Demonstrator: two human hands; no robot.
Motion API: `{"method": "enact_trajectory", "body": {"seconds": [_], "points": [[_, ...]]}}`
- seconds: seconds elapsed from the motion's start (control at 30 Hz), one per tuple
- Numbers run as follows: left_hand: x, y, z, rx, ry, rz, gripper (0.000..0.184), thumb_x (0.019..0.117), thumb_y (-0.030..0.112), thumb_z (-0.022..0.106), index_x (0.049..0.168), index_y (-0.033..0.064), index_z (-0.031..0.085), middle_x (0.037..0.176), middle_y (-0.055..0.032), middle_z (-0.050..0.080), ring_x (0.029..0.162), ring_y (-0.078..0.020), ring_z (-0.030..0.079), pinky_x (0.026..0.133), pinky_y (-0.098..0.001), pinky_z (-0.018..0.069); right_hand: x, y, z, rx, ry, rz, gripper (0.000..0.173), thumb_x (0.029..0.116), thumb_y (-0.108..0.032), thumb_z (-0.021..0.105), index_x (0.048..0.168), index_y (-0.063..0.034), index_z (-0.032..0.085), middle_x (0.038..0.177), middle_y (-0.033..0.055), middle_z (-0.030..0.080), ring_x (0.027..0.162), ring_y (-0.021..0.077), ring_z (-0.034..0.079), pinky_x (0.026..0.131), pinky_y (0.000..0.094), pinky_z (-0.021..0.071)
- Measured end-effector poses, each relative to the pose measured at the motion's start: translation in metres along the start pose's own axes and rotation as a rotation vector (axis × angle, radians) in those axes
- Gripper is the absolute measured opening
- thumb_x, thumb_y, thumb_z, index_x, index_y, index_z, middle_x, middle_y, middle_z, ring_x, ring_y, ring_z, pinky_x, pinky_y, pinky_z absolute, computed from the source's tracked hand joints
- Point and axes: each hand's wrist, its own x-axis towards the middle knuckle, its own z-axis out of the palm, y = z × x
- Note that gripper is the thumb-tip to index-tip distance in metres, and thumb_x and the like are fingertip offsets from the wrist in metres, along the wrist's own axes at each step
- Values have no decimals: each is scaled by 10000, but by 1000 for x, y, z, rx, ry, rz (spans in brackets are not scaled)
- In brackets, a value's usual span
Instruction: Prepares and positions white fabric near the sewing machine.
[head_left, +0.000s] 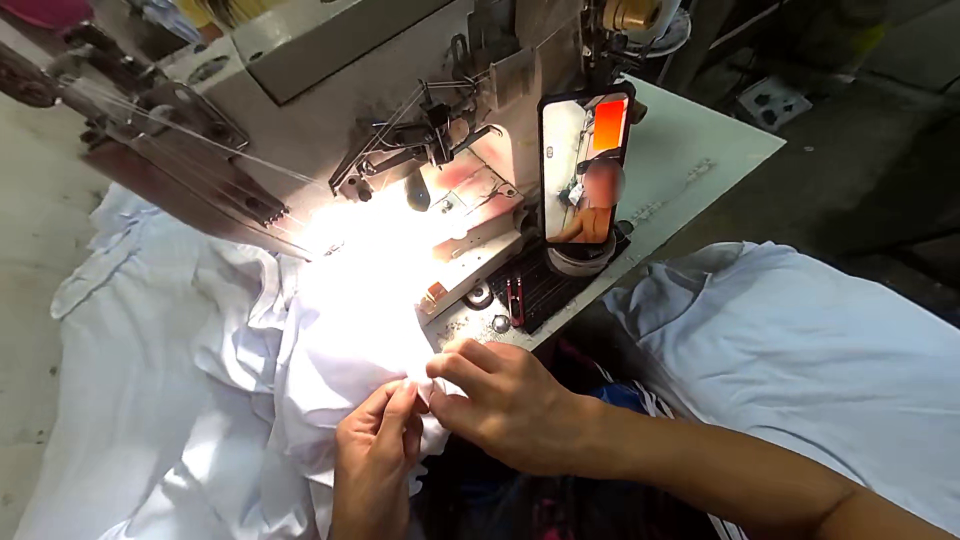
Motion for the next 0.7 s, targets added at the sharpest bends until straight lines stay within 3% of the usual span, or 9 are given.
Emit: {"method": "enact_trajectory", "body": {"seconds": [0.1,0.17,0.23,0.4,0.5,0.63,0.7], "points": [[-1,6,7,-27,-28,5,280,1042,159,474,844,157,671,611,87,604,445,45,453,407,-115,369,7,5,-13,-13,-9,-66,205,1000,-62,540,914,-80,725,1048,100,734,959,242,689,658,325,520],[-3,12,12,-136,-48,-47,144,990,251,644,880,160,667,643,82,602,478,43,477,440,-120,409,12,5,-20,-10,-16,-110,200,1006,-59,539,930,-71,724,992,98,728,905,242,678,638,335,499],[-5,19,13,-304,-49,-107,113,947,190,712,873,112,678,643,43,593,480,27,481,446,-129,421,16,7,-24,-3,5,-149,190,1011,-54,529,961,-56,713,941,99,719,857,242,668,635,345,488],[-17,42,15,-635,120,-164,273,1083,100,437,955,44,671,690,-20,603,496,-19,502,465,-145,449,23,16,-16,30,167,-177,174,1010,-77,582,1074,-64,744,888,90,720,822,202,661,673,304,500],[-22,50,25,-852,224,-126,213,1069,72,449,975,50,639,668,-10,569,475,-24,498,460,-150,464,33,17,-7,44,222,-191,151,989,-79,622,1050,-76,761,862,82,718,774,177,650,651,282,488],[-16,57,23,-828,280,-51,204,1075,69,440,1004,81,631,644,8,546,473,-23,498,459,-147,456,54,16,-14,31,154,-155,149,964,-72,629,991,-58,776,853,100,693,717,201,631,581,296,482],[-16,59,21,-783,277,13,204,1063,34,447,1037,89,642,637,21,545,448,-9,473,434,-138,435,63,22,-19,-3,109,-106,153,945,-78,629,1000,-51,769,913,130,701,752,254,660,568,333,506]]}}
